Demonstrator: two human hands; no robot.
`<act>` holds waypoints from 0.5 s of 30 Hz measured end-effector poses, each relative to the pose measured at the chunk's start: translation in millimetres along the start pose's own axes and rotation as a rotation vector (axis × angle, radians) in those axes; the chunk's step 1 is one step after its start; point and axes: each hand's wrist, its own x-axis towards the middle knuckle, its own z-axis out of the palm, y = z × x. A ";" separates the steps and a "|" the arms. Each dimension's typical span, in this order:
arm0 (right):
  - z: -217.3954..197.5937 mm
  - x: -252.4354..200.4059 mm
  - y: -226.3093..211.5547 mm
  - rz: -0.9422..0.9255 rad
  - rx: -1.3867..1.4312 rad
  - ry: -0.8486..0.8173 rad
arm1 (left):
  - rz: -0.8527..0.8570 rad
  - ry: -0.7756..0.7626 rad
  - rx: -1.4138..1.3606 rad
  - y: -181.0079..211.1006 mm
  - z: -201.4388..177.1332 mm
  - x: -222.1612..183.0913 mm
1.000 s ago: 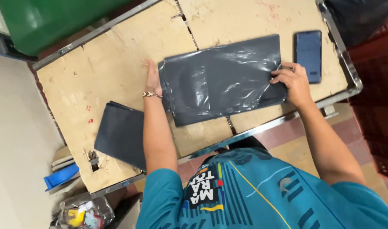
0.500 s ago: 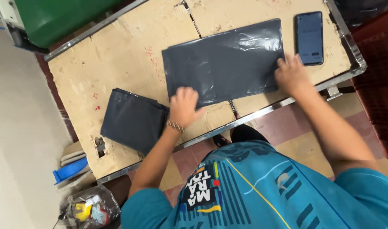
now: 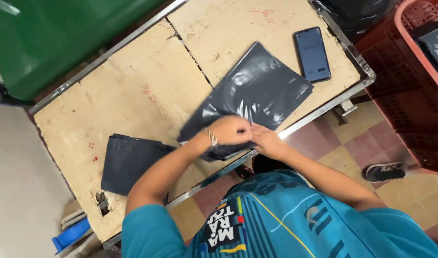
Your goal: Folding large plastic bags into smaller rectangles and placing them into a storage crate.
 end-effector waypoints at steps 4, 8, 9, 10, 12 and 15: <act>-17.1 -57.6 16.4 0.263 0.482 0.101 | 0.036 -0.183 -1.569 -161.8 25.3 60.1; -24.7 -83.7 42.0 1.102 1.017 0.409 | -0.782 -0.168 -0.960 -147.4 -40.5 54.7; -39.7 -65.8 33.2 1.296 1.215 0.614 | -0.943 -0.025 -0.909 -155.7 -37.0 55.1; -43.0 -62.0 32.9 1.301 1.218 0.622 | -0.946 -0.034 -0.906 -157.1 -31.1 53.1; -48.2 -53.7 31.5 1.433 1.344 0.735 | -0.511 0.254 -0.193 -160.5 -19.3 46.3; -34.8 -88.2 57.2 1.580 1.317 0.603 | -0.543 0.322 0.095 -130.8 -10.7 40.7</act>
